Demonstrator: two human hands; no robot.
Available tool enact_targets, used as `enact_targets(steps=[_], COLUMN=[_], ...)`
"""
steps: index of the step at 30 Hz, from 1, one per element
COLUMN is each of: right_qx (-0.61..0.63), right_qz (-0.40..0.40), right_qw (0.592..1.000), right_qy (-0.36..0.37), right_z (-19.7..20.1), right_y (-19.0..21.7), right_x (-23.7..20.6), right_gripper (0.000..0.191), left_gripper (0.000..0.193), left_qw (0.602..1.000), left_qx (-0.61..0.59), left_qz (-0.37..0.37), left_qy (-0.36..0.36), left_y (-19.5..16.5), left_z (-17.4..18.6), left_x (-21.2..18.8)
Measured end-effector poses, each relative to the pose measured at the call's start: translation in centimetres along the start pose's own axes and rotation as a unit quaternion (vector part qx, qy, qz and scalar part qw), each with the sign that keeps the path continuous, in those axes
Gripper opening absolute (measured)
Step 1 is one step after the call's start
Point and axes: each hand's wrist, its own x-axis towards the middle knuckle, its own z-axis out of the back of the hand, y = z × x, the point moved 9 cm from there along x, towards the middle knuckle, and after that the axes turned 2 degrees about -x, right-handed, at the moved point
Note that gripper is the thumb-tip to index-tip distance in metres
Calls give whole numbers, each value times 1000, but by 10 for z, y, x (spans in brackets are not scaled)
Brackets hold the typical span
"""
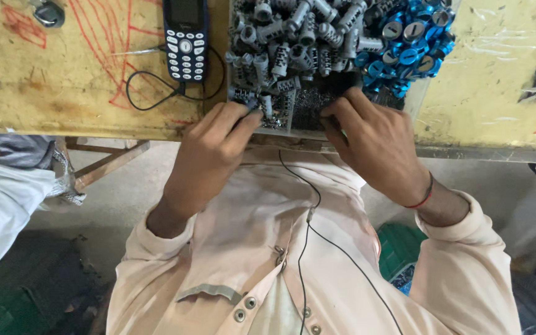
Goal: The person sits at a workbench assembling small lock components. They repeatedly pick a grey cylindrical lock body from a compartment tray, insert a small metal pin or spring into it, press a blue cap onto the body by hand, and place the finished unit aside, handling the parts one at a time.
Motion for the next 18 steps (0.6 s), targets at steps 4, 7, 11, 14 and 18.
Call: enact_targets(steps=[4,7,11,14,18], right_qx=[49,77,116,150,155], right_qz=[-21,-36,-69,-91,-70], right_qw=[998,996,990,983,983], right_qy=[-31,-38,-50,-50,-64], right_z=[7,7,5,3,5], right_y=[-2,-2,-6,-10,-9], right_x=[-5,-7,-11,-14,-17], right_gripper=[9,9,11,14,12], left_gripper=[26,15,13,11,21], left_qw=[988,967,941,938,972], left_qx=[139,220,290,285,171], left_qz=[-37,-64,-130,-135,-132], left_qy=[61,109,118,142,88], left_y=[-7,-10,-17,-15,-18], left_z=[-12,-24,-26,-26,-2], left_x=[13,19,21,22,17])
